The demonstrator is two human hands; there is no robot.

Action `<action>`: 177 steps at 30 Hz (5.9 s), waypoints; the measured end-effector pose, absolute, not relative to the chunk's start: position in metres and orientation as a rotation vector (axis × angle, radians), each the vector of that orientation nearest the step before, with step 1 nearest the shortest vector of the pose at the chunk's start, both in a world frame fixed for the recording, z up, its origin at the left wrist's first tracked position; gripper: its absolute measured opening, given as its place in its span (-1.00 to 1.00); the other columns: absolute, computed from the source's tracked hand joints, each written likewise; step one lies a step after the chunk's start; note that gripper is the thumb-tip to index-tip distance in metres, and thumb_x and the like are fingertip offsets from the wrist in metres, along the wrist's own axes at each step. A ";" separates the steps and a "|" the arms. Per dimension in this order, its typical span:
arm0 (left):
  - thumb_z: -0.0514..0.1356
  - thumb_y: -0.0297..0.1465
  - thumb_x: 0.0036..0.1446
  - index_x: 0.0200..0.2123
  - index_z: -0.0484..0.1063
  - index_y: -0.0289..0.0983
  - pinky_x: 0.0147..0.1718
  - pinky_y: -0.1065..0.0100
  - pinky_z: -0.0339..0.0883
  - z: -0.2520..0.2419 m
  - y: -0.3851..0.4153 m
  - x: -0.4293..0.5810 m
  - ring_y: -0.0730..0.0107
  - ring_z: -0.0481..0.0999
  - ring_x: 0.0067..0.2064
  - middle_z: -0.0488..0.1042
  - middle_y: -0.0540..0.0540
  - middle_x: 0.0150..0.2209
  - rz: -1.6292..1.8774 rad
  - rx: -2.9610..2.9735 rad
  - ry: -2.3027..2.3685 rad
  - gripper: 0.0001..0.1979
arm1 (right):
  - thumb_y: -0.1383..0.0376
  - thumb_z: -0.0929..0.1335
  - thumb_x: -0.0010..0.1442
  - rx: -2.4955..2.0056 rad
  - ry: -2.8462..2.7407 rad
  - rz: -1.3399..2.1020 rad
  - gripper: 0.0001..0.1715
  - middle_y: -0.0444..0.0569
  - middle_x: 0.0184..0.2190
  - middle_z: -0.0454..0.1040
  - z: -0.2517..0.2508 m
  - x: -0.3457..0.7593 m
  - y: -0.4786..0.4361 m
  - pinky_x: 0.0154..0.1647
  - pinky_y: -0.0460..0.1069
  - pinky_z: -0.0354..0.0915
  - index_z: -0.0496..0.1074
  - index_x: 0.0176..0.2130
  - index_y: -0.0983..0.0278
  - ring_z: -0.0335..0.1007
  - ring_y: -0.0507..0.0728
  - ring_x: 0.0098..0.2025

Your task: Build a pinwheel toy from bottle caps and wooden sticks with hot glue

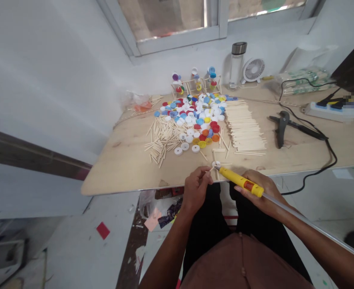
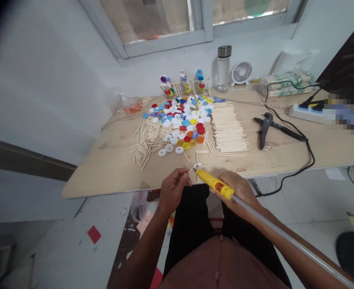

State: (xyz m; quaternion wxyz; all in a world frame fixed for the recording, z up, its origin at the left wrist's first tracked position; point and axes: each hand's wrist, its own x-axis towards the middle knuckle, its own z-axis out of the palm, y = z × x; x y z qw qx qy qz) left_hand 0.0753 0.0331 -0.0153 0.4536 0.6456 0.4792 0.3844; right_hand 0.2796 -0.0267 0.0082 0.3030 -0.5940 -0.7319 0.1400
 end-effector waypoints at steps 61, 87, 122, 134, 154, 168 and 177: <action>0.09 -0.41 0.18 -0.32 0.42 -0.22 -0.16 0.25 0.30 -0.022 0.065 0.065 0.32 0.46 -0.23 0.48 -0.04 -0.36 0.983 2.181 1.236 -0.89 | -0.04 0.39 0.06 -1.505 -1.432 1.077 -0.51 0.04 -0.22 0.59 -0.006 0.316 -0.002 -0.26 0.00 0.46 0.52 -0.18 0.27 0.53 0.22 -0.19; 0.10 -0.45 0.17 -0.30 0.43 -0.23 -0.15 0.26 0.27 -0.021 0.066 0.066 0.32 0.44 -0.21 0.48 -0.04 -0.34 0.951 2.178 1.249 -0.89 | 0.00 0.40 0.06 -1.533 -1.465 1.036 -0.51 0.01 -0.22 0.59 -0.009 0.316 -0.001 -0.22 0.02 0.46 0.51 -0.13 0.26 0.53 0.23 -0.20; 0.09 -0.45 0.15 -0.33 0.43 -0.21 -0.19 0.24 0.29 -0.019 0.068 0.068 0.29 0.44 -0.21 0.49 -0.06 -0.34 0.918 2.165 1.272 -0.88 | 0.04 0.40 0.04 -1.530 -1.475 0.997 -0.66 -0.04 -0.32 0.55 0.000 0.310 0.000 -0.34 0.00 0.40 0.49 -0.28 0.22 0.48 0.18 -0.29; 0.10 -0.47 0.15 -0.33 0.44 -0.21 -0.16 0.23 0.28 -0.020 0.069 0.067 0.28 0.43 -0.21 0.48 -0.06 -0.34 0.913 2.166 1.253 -0.88 | 0.05 0.40 0.05 -1.531 -1.468 1.001 -0.64 -0.03 -0.33 0.55 0.001 0.310 -0.001 -0.33 0.00 0.40 0.50 -0.26 0.25 0.48 0.18 -0.30; 0.09 -0.52 0.14 -0.32 0.47 -0.24 -0.17 0.25 0.28 -0.023 0.071 0.066 0.29 0.41 -0.20 0.49 -0.07 -0.33 0.906 2.234 1.244 -0.84 | 0.06 0.39 0.08 -1.519 -1.543 0.959 -0.66 -0.03 -0.30 0.55 -0.003 0.313 0.000 -0.33 -0.03 0.40 0.48 -0.25 0.24 0.48 0.17 -0.28; 0.08 -0.50 0.15 -0.29 0.48 -0.24 -0.16 0.22 0.29 -0.022 0.071 0.066 0.28 0.41 -0.21 0.49 -0.08 -0.33 0.895 2.284 1.230 -0.83 | 0.06 0.39 0.08 -1.501 -1.519 0.979 -0.65 -0.03 -0.32 0.53 -0.004 0.313 0.000 -0.32 -0.03 0.39 0.47 -0.25 0.26 0.47 0.15 -0.29; 0.06 -0.48 0.19 -0.07 0.43 -0.25 0.01 0.16 0.28 -0.028 0.059 0.066 0.23 0.36 0.01 0.44 -0.18 -0.09 1.095 2.407 1.242 -0.74 | 0.04 0.39 0.08 -1.508 -1.514 0.995 -0.65 -0.04 -0.31 0.53 -0.006 0.313 0.000 -0.31 -0.04 0.39 0.47 -0.25 0.25 0.47 0.15 -0.28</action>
